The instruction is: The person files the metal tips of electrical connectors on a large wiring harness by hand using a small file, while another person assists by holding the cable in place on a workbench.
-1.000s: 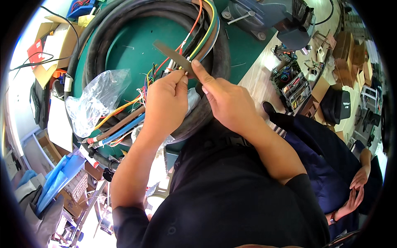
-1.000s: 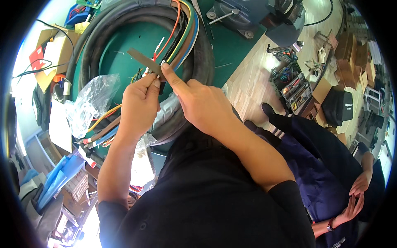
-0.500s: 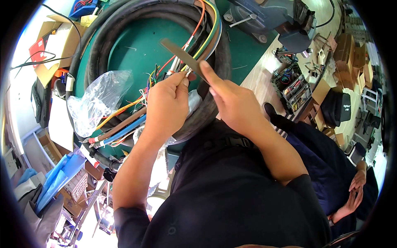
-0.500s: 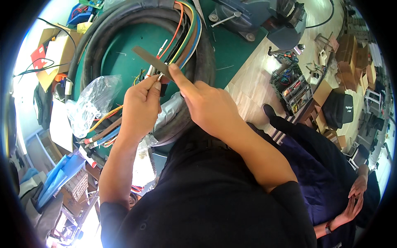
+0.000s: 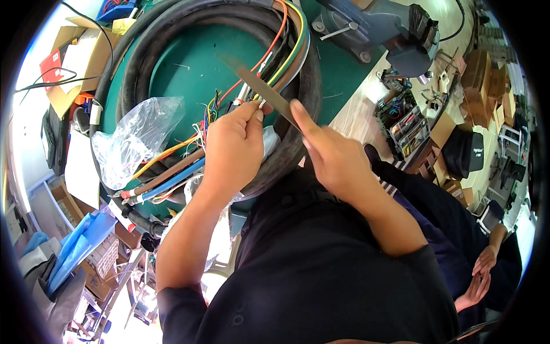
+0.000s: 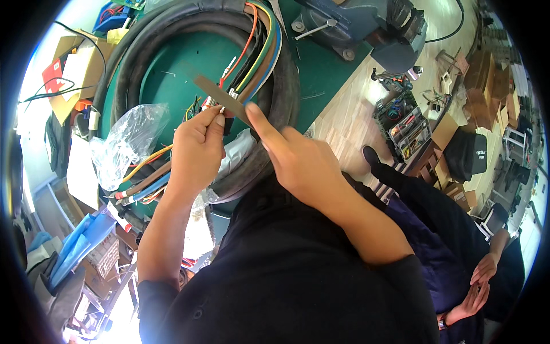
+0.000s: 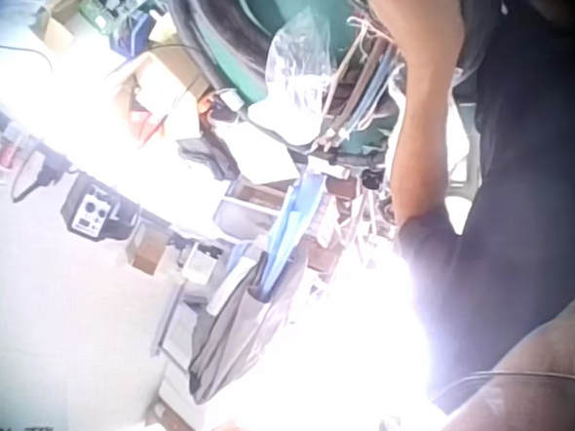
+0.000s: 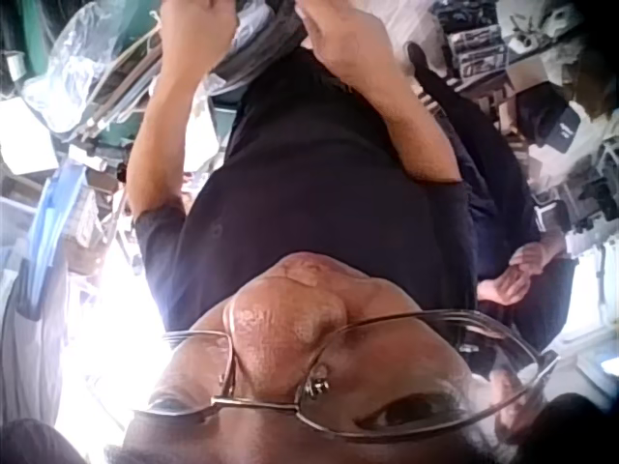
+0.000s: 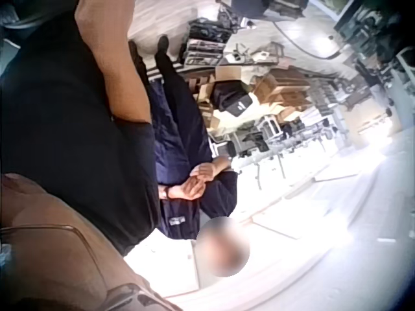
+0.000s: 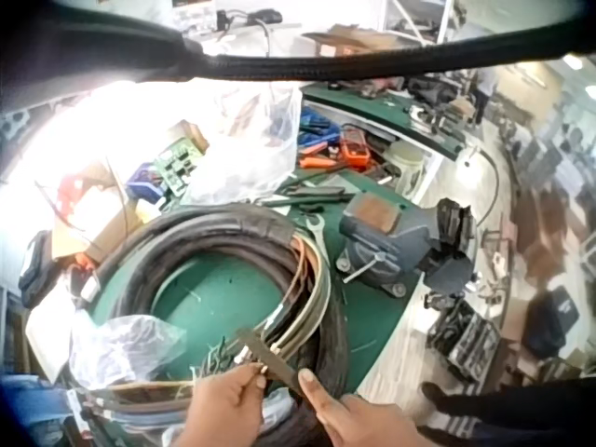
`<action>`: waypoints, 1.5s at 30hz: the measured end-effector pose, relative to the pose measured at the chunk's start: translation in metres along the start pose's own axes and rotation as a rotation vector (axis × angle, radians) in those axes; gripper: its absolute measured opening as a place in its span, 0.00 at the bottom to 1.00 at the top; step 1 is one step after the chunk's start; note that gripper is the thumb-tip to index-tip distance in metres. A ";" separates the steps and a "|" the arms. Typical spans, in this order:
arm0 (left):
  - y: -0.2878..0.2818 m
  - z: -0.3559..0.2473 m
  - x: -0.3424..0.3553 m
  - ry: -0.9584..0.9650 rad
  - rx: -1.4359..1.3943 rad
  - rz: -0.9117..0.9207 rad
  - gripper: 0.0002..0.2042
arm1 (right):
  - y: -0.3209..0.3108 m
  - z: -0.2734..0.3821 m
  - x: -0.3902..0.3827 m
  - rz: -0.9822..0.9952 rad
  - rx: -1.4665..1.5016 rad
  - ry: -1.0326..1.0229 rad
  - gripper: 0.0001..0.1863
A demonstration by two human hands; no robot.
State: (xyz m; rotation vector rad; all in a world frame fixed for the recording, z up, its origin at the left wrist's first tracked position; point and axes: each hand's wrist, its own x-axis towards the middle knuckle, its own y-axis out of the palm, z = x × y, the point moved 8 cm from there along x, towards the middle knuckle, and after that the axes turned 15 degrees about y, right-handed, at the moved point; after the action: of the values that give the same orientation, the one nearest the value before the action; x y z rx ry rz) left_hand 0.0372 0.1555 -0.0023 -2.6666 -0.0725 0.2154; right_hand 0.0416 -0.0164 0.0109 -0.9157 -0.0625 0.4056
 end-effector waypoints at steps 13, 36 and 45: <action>0.001 0.000 0.000 0.002 -0.015 0.002 0.10 | -0.004 -0.003 -0.001 -0.008 0.023 0.010 0.36; 0.001 -0.003 0.004 -0.148 -0.148 0.080 0.14 | -0.006 -0.080 -0.071 -0.237 0.360 0.264 0.32; -0.001 0.010 0.011 -0.189 -0.383 0.105 0.17 | 0.065 -0.130 -0.137 -0.155 0.562 0.492 0.31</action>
State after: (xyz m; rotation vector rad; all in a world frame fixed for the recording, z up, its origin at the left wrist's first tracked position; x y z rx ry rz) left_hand 0.0464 0.1619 -0.0117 -3.0255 -0.0357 0.5356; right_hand -0.0765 -0.1302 -0.1039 -0.4287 0.4118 0.0345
